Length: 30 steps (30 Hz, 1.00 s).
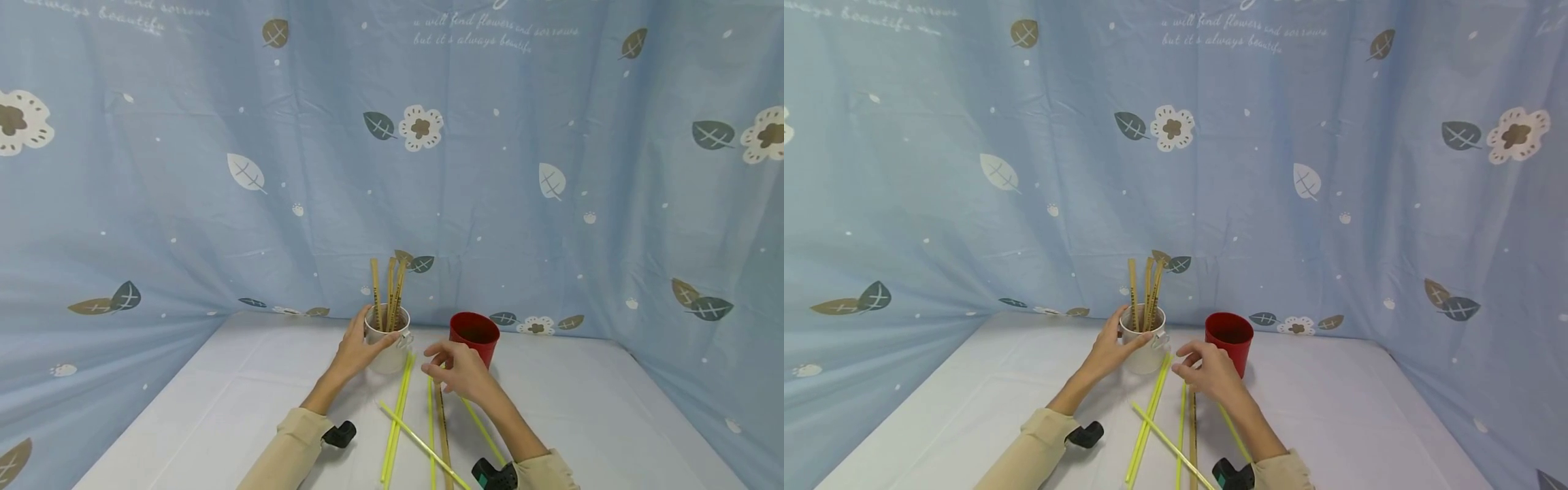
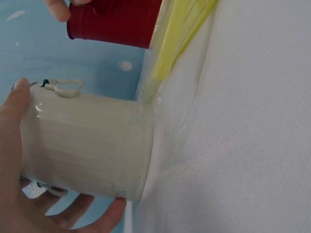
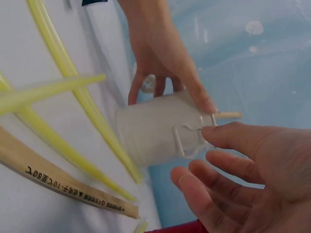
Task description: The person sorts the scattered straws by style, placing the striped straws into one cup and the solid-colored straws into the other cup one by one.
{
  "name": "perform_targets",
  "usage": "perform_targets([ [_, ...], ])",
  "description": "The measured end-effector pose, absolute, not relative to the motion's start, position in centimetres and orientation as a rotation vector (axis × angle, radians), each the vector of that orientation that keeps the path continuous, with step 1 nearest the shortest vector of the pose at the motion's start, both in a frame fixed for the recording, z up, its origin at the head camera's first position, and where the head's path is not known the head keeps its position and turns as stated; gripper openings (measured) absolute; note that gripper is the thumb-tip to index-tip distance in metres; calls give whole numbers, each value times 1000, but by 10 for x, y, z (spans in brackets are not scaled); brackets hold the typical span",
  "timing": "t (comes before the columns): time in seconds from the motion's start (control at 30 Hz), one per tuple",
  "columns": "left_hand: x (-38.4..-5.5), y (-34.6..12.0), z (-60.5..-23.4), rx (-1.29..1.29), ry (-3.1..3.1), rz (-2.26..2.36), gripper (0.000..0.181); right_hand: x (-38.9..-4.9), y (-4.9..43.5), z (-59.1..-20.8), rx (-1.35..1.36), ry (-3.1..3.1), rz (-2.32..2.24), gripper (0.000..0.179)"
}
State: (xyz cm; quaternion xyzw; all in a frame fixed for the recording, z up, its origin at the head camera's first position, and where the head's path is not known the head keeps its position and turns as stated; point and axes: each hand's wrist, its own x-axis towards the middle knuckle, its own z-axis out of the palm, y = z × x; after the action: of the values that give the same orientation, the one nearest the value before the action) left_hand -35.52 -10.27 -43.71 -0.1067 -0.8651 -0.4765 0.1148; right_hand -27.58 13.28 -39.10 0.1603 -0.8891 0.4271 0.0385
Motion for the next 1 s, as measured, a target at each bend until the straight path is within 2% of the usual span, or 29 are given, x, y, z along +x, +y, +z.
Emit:
perform_targets([
  [0.47,-355,-101,-435,-320,-2542,-1388,102,-277,140,-392,329,-2864,1322,37],
  [1.0,-353,-101,-434,-326,-2534,-1394,101,-276,142,-400,157,-3088,1139,47],
])
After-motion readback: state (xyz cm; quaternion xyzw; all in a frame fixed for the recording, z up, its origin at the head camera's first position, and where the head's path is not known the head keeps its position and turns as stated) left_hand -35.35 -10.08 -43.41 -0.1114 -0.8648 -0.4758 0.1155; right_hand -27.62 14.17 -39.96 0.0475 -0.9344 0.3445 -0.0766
